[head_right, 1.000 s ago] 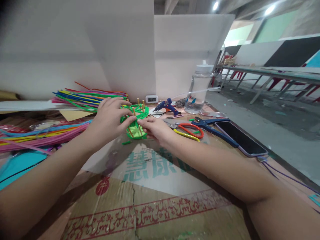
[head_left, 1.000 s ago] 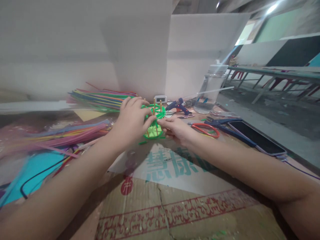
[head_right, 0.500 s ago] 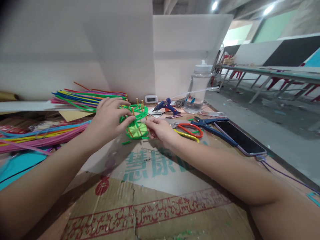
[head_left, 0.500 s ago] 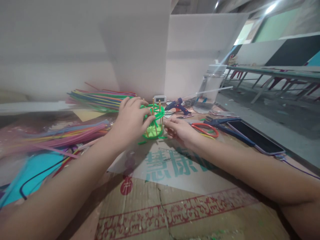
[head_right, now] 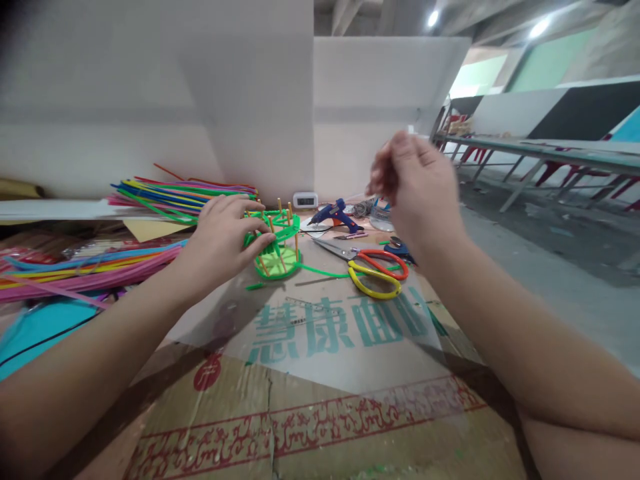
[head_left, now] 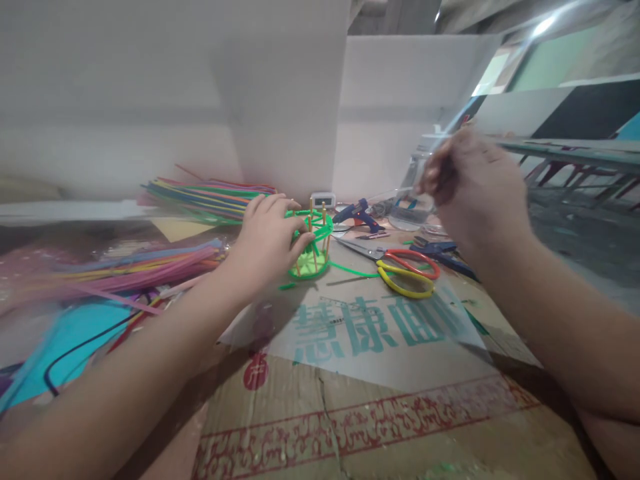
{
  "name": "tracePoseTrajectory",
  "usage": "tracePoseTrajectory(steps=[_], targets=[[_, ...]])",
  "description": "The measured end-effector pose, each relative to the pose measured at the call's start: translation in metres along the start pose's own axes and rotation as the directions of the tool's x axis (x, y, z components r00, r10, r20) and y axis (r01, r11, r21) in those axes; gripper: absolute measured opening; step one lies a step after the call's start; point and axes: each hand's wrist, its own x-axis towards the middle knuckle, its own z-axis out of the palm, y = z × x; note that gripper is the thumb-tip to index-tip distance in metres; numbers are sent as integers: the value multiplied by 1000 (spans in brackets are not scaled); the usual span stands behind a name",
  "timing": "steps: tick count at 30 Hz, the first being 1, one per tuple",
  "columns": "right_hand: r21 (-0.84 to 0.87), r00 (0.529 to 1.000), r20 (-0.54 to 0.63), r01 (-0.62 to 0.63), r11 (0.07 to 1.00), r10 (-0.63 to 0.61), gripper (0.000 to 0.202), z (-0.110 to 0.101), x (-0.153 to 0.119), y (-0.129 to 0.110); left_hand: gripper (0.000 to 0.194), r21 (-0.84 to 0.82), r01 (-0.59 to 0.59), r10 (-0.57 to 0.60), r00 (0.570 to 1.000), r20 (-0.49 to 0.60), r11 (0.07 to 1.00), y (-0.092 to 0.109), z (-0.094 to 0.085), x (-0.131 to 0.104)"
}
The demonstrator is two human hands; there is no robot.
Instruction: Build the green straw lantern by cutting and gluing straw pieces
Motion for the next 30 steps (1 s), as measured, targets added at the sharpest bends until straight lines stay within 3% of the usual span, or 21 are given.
tracePoseTrajectory(steps=[2,4,6,8,11,14,16,22,25,27,28,30], targets=[[-48,986,-73,150,988,-153,27,-8,7,-12,23,3,-5,5,1000,-10,1000,-2,-1,0],[-85,979,-68,188,978,-194,19,-10,6,-17,23,15,-8,8,1000,-29,1000,-1,-6,1],[-116,994,14,105,988,-104,12,-5,-3,-14,25,34,3,0,997,-82,999,3,-14,1],[-161,986,153,-48,986,73,9,7,-20,-6,27,14,18,-16,989,-147,1000,12,-24,1],[-158,855,411,-273,949,315,22,27,-46,6,21,-207,-11,-15,992,-125,978,30,-34,-1],[-87,716,571,-435,896,403,38,38,-64,16,20,-365,-77,37,993,-116,928,44,-35,-6],[-58,670,615,-486,872,415,40,40,-69,20,19,-401,-105,54,989,-135,910,47,-33,-9],[-7,619,670,-547,837,410,35,37,-72,30,13,-406,-209,104,959,-265,890,42,-27,-15],[-108,527,716,-565,818,459,39,38,-70,24,16,-308,-290,224,947,-231,906,41,-28,-19],[-236,470,734,-501,833,490,37,36,-63,17,20,-290,-303,266,951,-158,908,41,-33,-22],[-291,470,727,-448,845,500,36,34,-57,14,21,-307,-288,261,957,-126,907,40,-37,-22],[-349,544,677,-354,868,495,36,25,-42,10,21,-363,-197,180,980,-81,911,36,-49,-21]])
